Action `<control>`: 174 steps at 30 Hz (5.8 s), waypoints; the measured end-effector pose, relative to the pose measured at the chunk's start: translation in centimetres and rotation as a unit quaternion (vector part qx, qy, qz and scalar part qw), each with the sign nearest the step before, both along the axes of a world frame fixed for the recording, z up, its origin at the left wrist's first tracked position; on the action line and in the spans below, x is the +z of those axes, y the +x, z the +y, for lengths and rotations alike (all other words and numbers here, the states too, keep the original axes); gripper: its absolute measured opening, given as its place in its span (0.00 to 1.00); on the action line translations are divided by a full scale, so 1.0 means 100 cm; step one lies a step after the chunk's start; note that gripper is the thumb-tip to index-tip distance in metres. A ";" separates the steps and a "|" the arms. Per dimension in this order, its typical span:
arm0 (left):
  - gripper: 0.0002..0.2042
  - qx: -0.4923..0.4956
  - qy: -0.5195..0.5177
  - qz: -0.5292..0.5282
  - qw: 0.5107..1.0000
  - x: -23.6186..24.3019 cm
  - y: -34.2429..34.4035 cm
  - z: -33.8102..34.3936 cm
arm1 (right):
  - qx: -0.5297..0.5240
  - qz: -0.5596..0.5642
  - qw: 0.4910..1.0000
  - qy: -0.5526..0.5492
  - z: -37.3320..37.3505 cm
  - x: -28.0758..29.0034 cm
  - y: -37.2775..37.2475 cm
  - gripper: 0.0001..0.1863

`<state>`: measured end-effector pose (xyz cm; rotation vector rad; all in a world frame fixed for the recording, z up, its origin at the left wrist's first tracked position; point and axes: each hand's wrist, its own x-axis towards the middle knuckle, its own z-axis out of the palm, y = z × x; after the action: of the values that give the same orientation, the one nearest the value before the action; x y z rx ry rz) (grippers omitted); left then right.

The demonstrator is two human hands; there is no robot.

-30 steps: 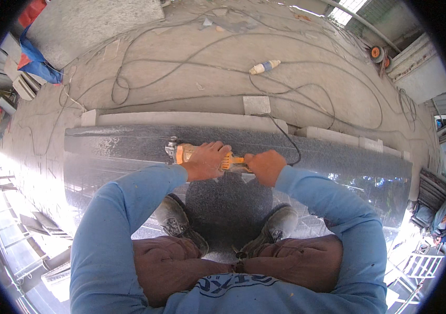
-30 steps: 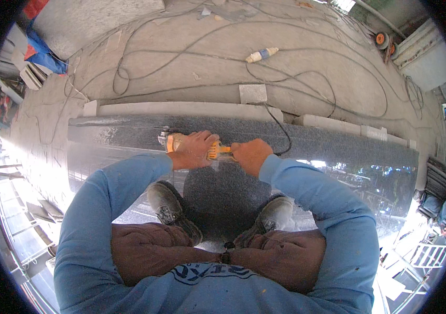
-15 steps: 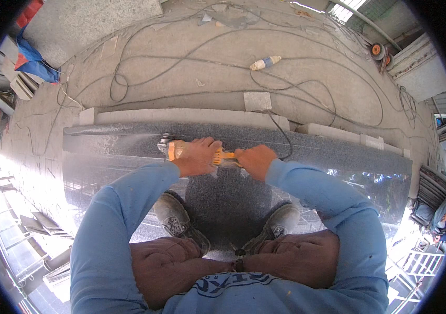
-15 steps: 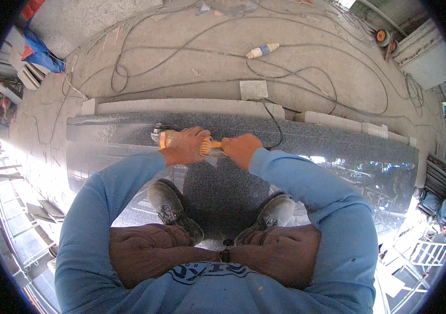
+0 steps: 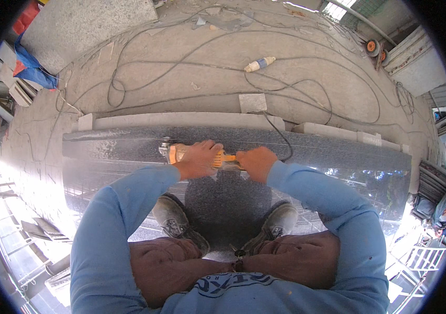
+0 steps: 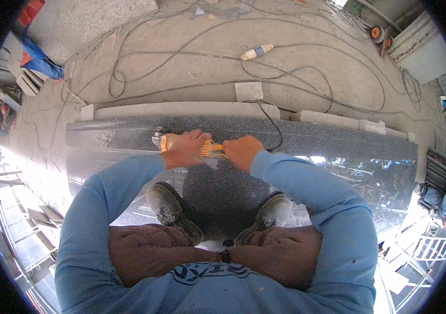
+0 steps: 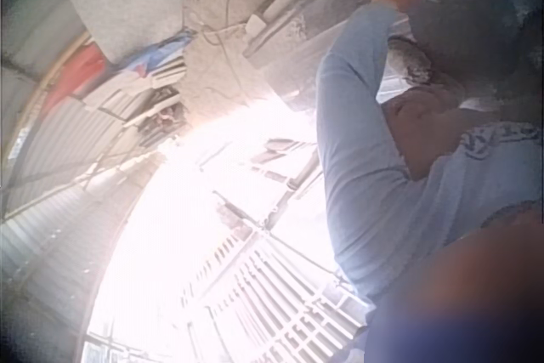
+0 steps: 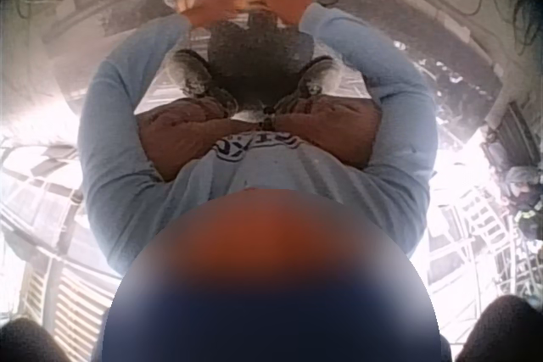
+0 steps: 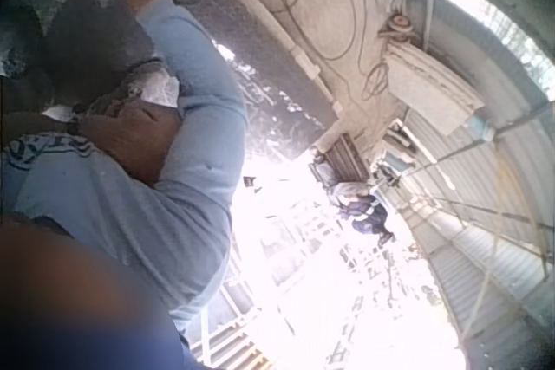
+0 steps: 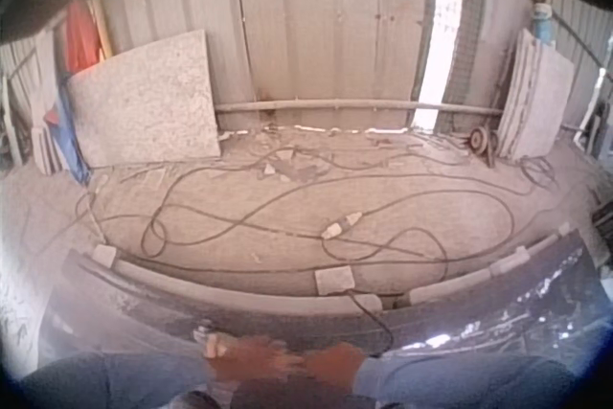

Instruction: The person uses an angle grinder to smooth the surface of a large stone slab. The person moves the tool back and forth along the slab, generating dust, and briefly pauses to reposition before continuing.

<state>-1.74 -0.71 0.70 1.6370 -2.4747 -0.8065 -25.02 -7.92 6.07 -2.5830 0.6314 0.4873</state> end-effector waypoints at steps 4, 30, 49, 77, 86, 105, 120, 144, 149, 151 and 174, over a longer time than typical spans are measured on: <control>0.37 -0.011 0.024 -0.015 1.000 0.004 -0.017 -0.003 | -0.007 0.028 1.000 -0.007 0.000 0.013 -0.014 0.11; 0.37 0.023 0.073 -0.025 0.997 -0.003 0.013 -0.005 | 0.022 -0.035 0.999 -0.015 -0.004 -0.021 0.014 0.14; 0.38 -0.014 0.046 -0.012 0.999 0.013 -0.031 -0.010 | -0.008 0.030 0.999 -0.018 -0.003 0.017 -0.027 0.10; 0.37 0.006 0.032 0.003 0.999 -0.012 0.008 -0.004 | 0.017 -0.004 1.000 -0.015 -0.004 -0.012 0.006 0.10; 0.39 -0.026 0.068 -0.029 0.997 0.014 -0.032 -0.015 | -0.001 0.040 0.999 -0.032 -0.005 0.015 -0.028 0.09; 0.39 -0.007 0.033 -0.018 0.999 -0.010 -0.004 -0.004 | 0.001 0.008 1.000 -0.012 -0.002 -0.005 -0.003 0.10; 0.36 -0.013 0.026 0.002 1.000 0.000 -0.021 -0.011 | -0.020 0.030 0.999 0.000 -0.006 0.018 -0.017 0.09; 0.40 -0.026 0.031 -0.019 0.999 -0.009 -0.003 -0.005 | 0.000 -0.013 1.000 -0.020 -0.003 -0.005 -0.004 0.10; 0.39 -0.011 0.020 -0.006 1.000 -0.014 0.001 -0.005 | 0.015 -0.001 0.999 -0.032 -0.005 -0.007 0.001 0.10; 0.38 -0.017 0.017 -0.006 1.000 -0.008 -0.005 -0.006 | 0.006 0.008 1.000 -0.026 -0.004 -0.002 -0.004 0.10; 0.34 -0.034 0.043 0.007 0.998 0.014 -0.045 -0.017 | -0.011 0.031 0.999 -0.032 -0.008 0.011 -0.042 0.10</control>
<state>-6.23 -2.44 2.13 1.5751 -2.5326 -0.9430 -29.25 -8.67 7.16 -2.6274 0.7063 0.5497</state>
